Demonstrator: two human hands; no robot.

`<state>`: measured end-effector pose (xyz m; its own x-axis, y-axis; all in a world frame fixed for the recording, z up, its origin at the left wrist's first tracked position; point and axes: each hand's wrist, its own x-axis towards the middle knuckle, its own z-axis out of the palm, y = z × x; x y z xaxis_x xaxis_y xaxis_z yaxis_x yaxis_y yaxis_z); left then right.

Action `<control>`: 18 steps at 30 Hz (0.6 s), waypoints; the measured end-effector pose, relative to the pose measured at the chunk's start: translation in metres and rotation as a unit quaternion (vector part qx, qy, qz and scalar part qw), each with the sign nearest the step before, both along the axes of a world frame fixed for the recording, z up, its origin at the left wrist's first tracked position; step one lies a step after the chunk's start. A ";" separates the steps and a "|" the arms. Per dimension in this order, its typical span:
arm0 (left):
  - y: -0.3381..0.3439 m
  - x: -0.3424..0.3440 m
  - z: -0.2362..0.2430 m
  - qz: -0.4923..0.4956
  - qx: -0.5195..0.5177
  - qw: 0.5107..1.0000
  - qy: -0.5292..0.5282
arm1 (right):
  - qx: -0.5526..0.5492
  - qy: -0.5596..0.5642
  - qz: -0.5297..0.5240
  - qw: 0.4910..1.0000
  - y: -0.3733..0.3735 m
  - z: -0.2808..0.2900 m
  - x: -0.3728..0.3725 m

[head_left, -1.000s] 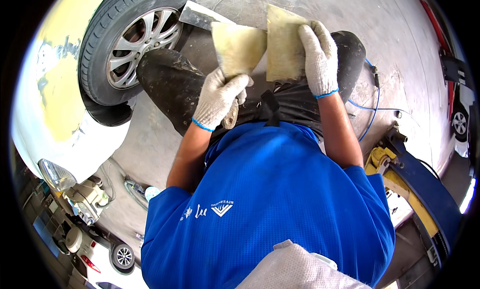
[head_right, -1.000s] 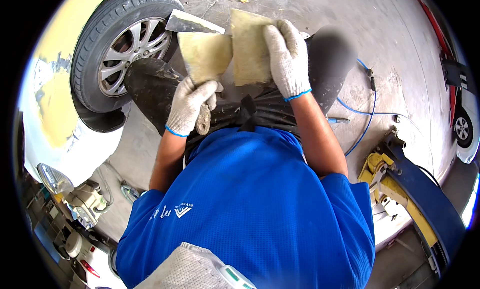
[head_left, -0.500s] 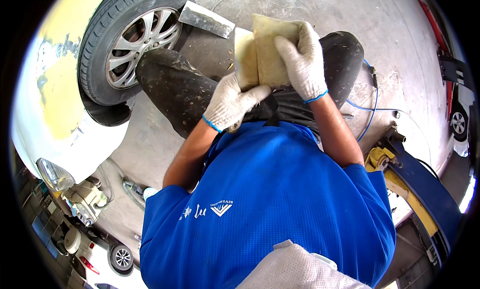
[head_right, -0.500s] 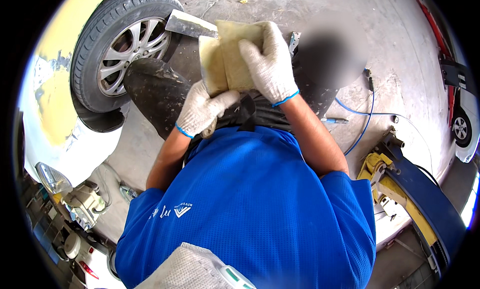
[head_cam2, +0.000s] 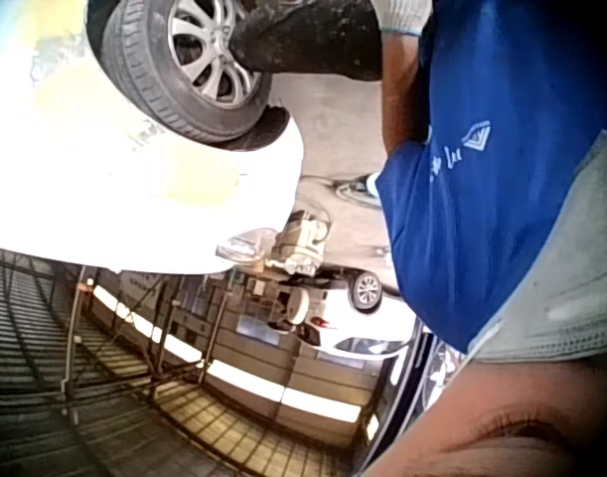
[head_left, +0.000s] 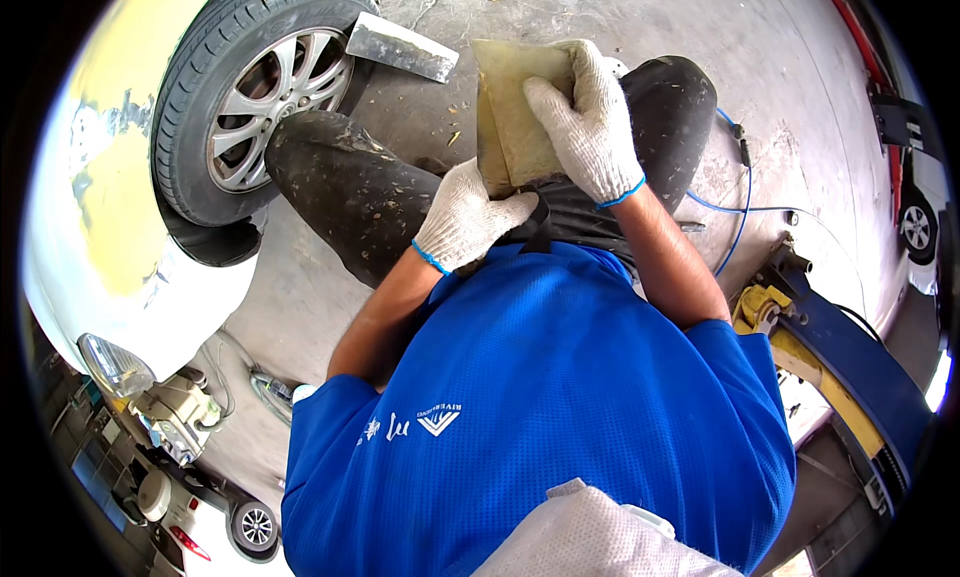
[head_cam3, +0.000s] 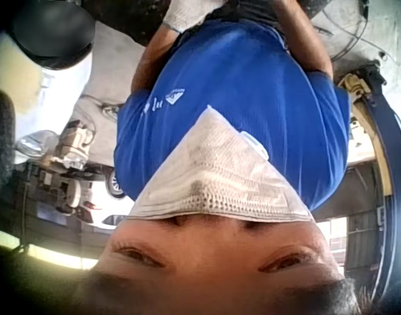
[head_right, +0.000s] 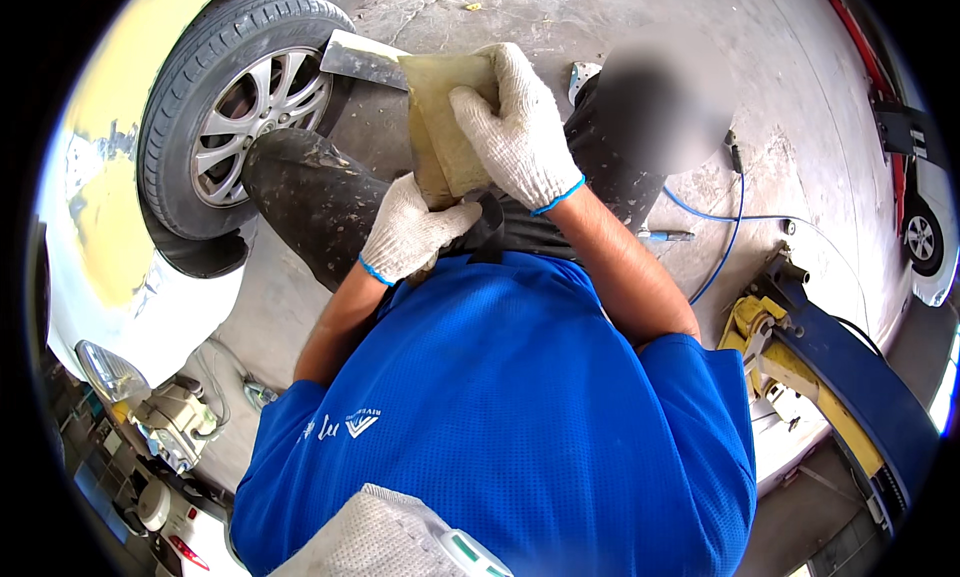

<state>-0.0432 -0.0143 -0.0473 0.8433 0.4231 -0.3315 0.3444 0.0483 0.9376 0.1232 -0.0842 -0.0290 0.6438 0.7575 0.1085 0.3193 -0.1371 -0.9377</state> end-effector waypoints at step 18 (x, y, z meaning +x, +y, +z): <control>0.007 0.004 0.006 -0.082 0.064 0.995 0.006 | -0.005 0.006 0.006 1.000 -0.001 0.007 0.008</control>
